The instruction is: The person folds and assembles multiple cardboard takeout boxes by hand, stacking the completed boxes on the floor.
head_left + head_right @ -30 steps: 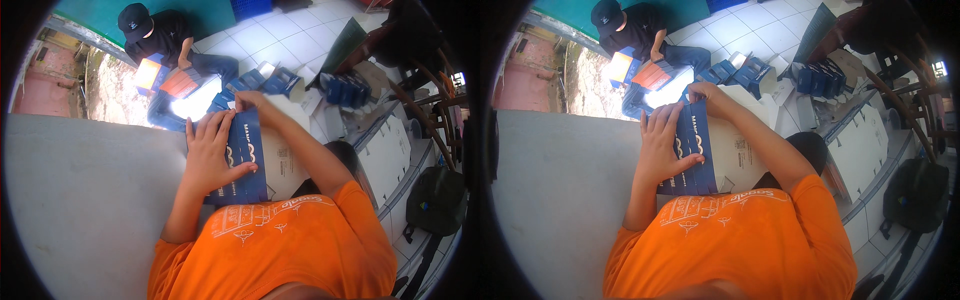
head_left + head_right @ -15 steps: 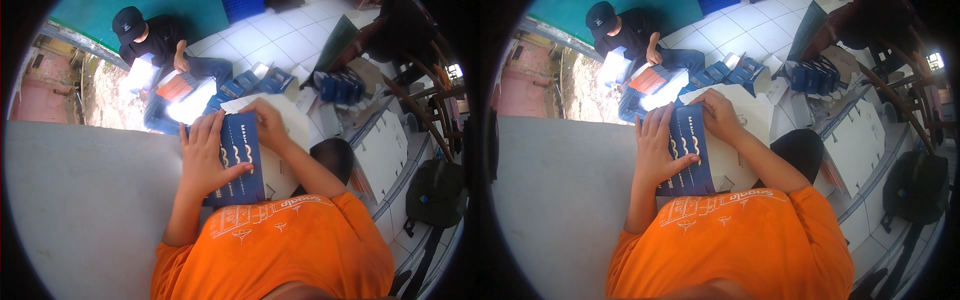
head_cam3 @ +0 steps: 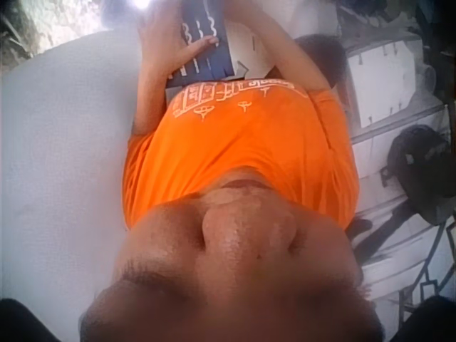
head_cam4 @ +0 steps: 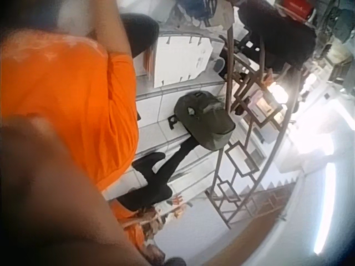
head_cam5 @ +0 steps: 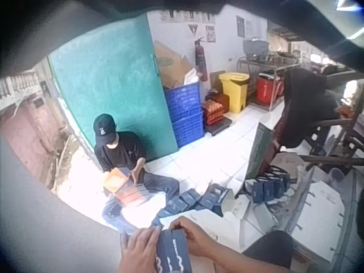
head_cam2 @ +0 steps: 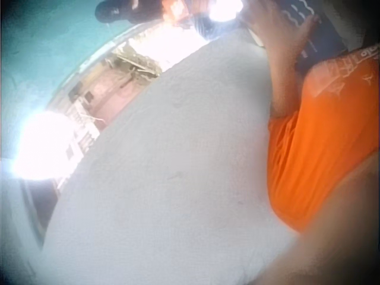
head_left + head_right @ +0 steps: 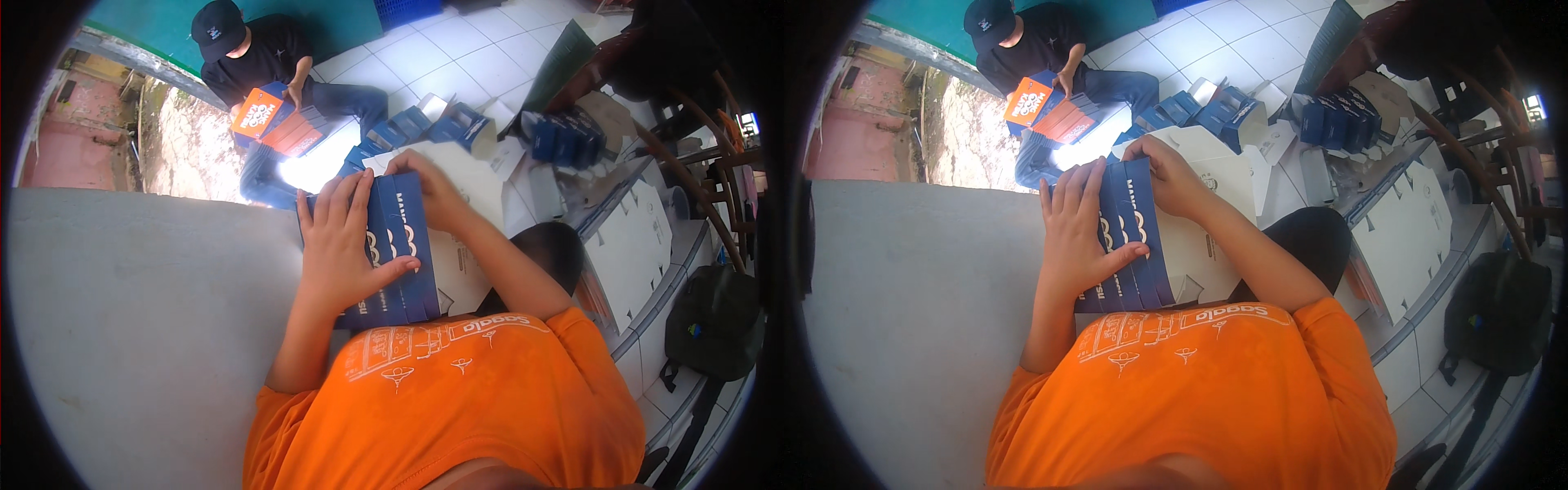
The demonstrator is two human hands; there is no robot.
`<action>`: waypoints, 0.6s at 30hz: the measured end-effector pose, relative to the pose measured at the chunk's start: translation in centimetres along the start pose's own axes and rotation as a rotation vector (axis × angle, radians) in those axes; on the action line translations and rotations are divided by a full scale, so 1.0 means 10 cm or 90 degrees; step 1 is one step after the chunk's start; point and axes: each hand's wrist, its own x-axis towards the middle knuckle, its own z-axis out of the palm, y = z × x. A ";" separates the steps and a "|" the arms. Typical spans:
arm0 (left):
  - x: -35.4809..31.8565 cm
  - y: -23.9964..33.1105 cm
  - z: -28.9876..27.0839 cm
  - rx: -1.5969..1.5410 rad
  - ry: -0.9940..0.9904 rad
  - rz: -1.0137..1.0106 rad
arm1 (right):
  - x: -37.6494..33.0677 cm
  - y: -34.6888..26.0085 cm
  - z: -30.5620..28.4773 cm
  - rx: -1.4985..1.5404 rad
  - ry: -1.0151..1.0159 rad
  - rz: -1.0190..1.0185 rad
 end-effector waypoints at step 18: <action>0.01 -0.03 -0.09 0.024 -0.010 0.007 | 0.05 -0.01 -0.12 -0.176 0.001 -0.069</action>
